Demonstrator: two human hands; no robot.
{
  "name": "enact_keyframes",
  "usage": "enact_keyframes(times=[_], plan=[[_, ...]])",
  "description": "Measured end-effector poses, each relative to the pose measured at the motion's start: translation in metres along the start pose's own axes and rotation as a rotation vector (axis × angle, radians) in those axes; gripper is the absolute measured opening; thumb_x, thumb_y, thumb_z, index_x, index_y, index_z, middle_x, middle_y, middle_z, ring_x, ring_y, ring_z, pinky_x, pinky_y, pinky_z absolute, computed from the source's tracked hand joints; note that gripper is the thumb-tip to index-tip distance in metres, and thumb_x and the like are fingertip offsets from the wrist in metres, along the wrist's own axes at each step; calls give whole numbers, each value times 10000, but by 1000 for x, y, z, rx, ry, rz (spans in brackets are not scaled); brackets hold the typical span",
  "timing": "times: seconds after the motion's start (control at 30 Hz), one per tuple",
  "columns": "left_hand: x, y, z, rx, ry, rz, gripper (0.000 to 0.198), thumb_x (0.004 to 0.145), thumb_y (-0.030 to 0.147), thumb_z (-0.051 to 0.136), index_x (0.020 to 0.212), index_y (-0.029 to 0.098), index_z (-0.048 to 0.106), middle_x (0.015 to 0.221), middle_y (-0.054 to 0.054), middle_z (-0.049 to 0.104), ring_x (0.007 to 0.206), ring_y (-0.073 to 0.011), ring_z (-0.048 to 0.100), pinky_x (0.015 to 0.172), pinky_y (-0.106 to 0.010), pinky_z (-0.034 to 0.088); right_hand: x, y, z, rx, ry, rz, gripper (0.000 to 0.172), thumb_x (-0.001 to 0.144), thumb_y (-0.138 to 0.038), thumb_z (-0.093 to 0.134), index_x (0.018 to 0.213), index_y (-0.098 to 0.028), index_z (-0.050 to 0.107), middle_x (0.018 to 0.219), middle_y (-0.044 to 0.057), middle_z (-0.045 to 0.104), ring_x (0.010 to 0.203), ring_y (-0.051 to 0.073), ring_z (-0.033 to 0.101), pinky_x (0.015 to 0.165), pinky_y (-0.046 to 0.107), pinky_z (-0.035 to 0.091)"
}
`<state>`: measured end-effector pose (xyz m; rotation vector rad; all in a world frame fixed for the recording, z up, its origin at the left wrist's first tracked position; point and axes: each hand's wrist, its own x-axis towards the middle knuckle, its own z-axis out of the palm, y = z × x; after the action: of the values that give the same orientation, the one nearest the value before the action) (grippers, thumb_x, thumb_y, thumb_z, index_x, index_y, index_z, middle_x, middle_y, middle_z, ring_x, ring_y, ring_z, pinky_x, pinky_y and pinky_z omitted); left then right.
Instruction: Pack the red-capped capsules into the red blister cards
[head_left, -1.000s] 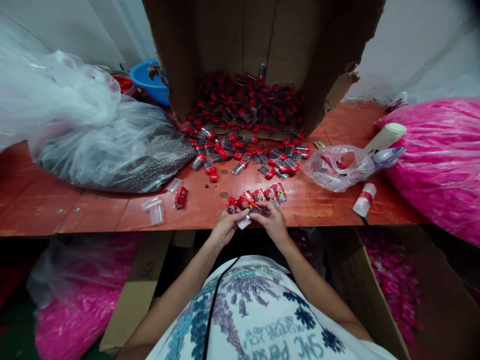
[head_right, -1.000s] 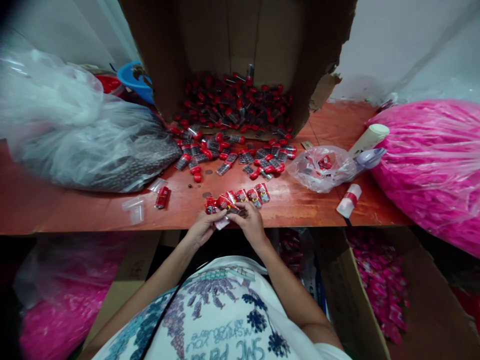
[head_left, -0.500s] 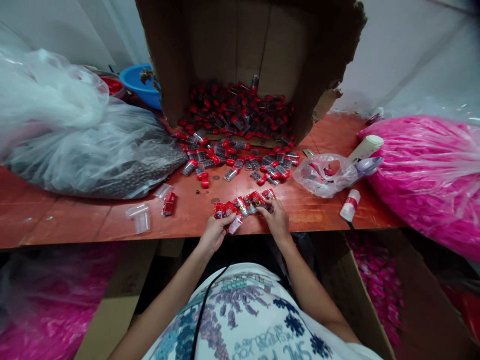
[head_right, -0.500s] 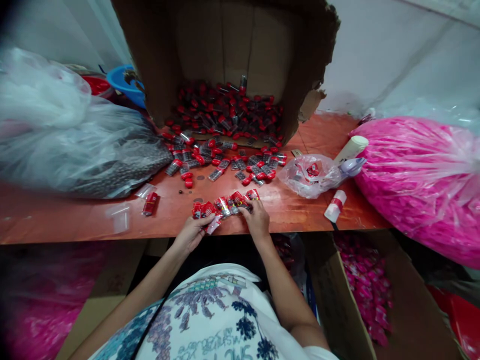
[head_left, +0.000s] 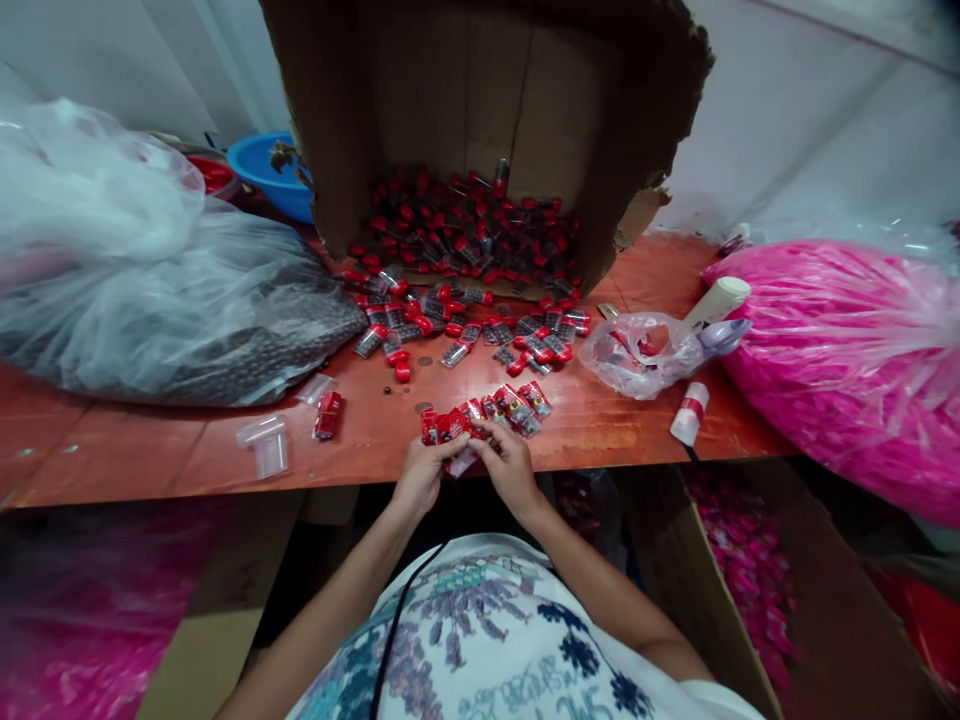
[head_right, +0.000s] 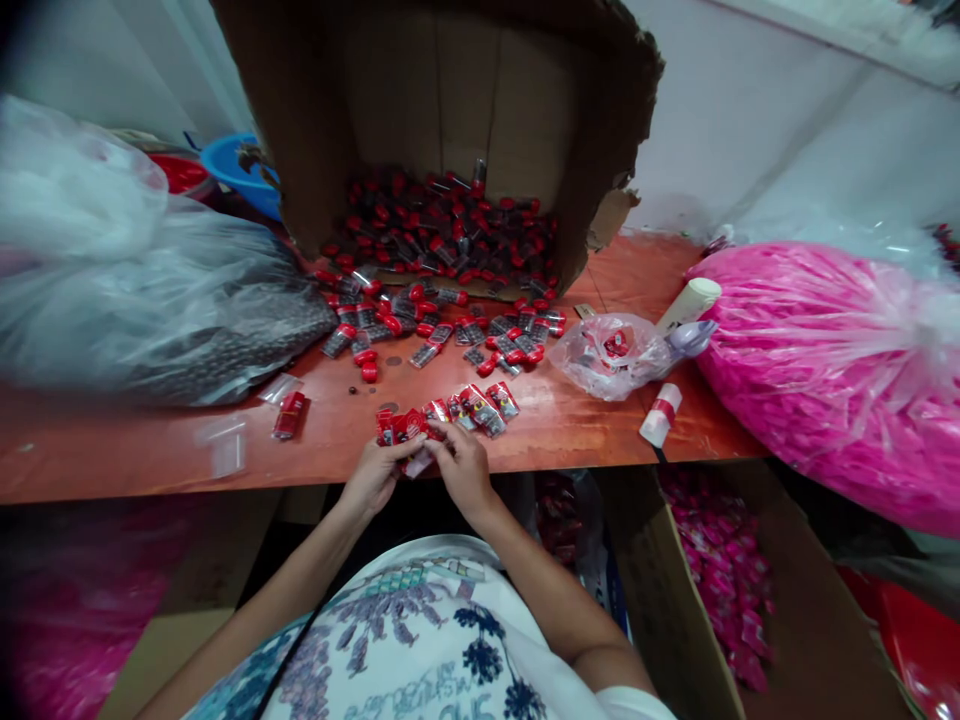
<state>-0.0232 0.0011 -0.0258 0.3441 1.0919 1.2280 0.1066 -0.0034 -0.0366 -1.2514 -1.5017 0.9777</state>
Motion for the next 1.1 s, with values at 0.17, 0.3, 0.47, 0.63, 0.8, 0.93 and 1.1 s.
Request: enact_keyframes(times=[0.17, 0.3, 0.47, 0.63, 0.8, 0.93, 1.1], plan=[[-3, 1, -9, -7, 0, 43, 275, 519, 161, 831, 761, 98, 717, 723, -65, 721, 626, -166, 663, 641, -260, 531, -6, 4, -2, -81, -60, -78, 301, 882, -254, 521, 1163, -301, 619, 1088, 25, 676, 985, 200, 622, 875, 329, 472], [0, 2, -8, -38, 48, 62, 267, 508, 172, 844, 723, 93, 706, 675, -49, 709, 593, -151, 654, 624, -247, 533, 13, 4, -13, -209, -142, -187, 332, 914, -252, 465, 1228, -297, 564, 1148, 25, 660, 1008, 189, 624, 884, 319, 471], [6, 9, -3, -153, 147, 78, 237, 538, 128, 826, 735, 104, 697, 675, -30, 704, 597, -138, 657, 583, -223, 539, 92, 12, -46, -719, 2, -161, 303, 930, -219, 392, 1109, -226, 637, 1049, 86, 662, 1001, 218, 579, 889, 345, 436], [8, 19, -2, -275, 202, 27, 136, 612, 46, 760, 709, 97, 680, 668, -36, 696, 583, -133, 656, 559, -217, 549, 149, 24, -55, -980, -110, -52, 200, 811, -214, 595, 982, -160, 683, 959, 148, 659, 987, 273, 541, 866, 370, 412], [9, 27, -7, -390, 221, -84, 104, 694, 12, 694, 709, 108, 657, 679, -39, 693, 572, -118, 653, 569, -212, 560, 149, 27, -53, -919, -145, -60, 265, 766, -177, 599, 1026, -146, 645, 1008, 145, 610, 935, 253, 559, 843, 358, 419], [9, 31, -9, -466, 239, -185, 106, 763, 13, 630, 732, 112, 654, 680, -39, 691, 557, -112, 648, 536, -207, 554, 132, 17, -59, -515, 31, -111, 328, 724, -220, 619, 1047, -168, 592, 1088, 100, 556, 977, 223, 554, 872, 344, 436], [10, 33, -7, -467, 227, -231, 81, 780, 42, 629, 745, 108, 660, 670, -39, 686, 542, -112, 643, 525, -205, 541, 86, -16, -52, 145, 20, -10, 432, 677, -291, 696, 1070, -222, 530, 987, 31, 610, 866, 187, 595, 800, 338, 492]])
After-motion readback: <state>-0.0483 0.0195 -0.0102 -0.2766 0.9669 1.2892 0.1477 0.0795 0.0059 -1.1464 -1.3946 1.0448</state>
